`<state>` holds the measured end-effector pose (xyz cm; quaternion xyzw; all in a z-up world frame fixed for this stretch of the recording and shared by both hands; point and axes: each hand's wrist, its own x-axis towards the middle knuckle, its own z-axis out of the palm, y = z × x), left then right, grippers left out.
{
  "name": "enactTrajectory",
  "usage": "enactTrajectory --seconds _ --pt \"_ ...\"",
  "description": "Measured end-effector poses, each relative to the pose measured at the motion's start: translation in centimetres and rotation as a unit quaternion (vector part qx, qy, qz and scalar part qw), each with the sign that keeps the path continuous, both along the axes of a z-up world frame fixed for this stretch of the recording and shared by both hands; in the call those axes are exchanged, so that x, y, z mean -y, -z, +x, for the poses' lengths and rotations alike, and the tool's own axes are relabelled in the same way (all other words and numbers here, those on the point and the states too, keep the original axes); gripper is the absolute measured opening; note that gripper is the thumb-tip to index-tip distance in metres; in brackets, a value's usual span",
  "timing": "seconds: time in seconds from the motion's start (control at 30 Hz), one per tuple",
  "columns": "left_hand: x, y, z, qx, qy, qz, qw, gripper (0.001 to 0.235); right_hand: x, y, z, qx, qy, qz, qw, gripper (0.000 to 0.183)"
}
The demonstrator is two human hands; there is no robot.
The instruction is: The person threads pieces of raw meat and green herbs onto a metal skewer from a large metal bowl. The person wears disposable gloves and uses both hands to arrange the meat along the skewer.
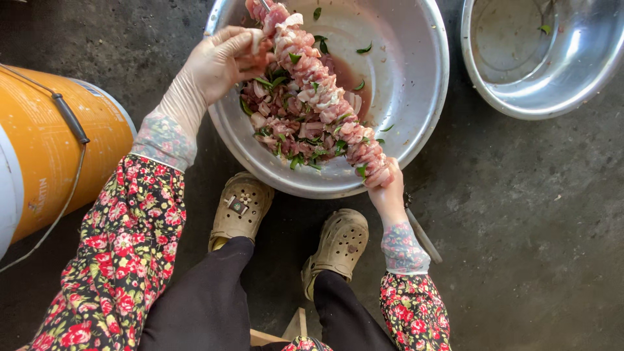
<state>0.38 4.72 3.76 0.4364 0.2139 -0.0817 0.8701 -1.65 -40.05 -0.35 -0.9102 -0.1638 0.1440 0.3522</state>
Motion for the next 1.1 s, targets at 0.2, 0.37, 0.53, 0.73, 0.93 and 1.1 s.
enactTrajectory --seconds 0.2,0.37,0.53,0.73,0.93,1.1 --pt "0.0 0.3 -0.1 -0.029 0.006 -0.005 1.000 0.023 -0.1 -0.3 0.0 0.053 -0.041 -0.012 0.998 0.018" --pt "-0.5 0.5 1.7 -0.007 -0.065 0.219 0.973 0.015 0.0 -0.5 0.0 0.017 -0.016 0.012 1.000 0.021" --pt "-1.7 1.0 4.6 0.046 -0.140 0.252 0.956 0.024 -0.3 -0.7 0.0 -0.014 0.006 0.007 1.000 0.017" --pt "-2.6 1.4 7.1 0.056 -0.156 0.139 0.976 0.020 -0.2 -0.8 0.2 0.024 -0.021 -0.017 0.999 0.018" --pt "-0.7 -0.2 6.6 0.123 -0.129 0.166 0.970 0.023 0.0 -0.2 0.1 0.044 -0.029 -0.015 0.998 0.019" --pt "0.9 -1.2 6.6 0.148 -0.145 0.251 0.945 0.025 0.3 0.4 0.0 0.048 -0.013 -0.009 0.999 0.019"
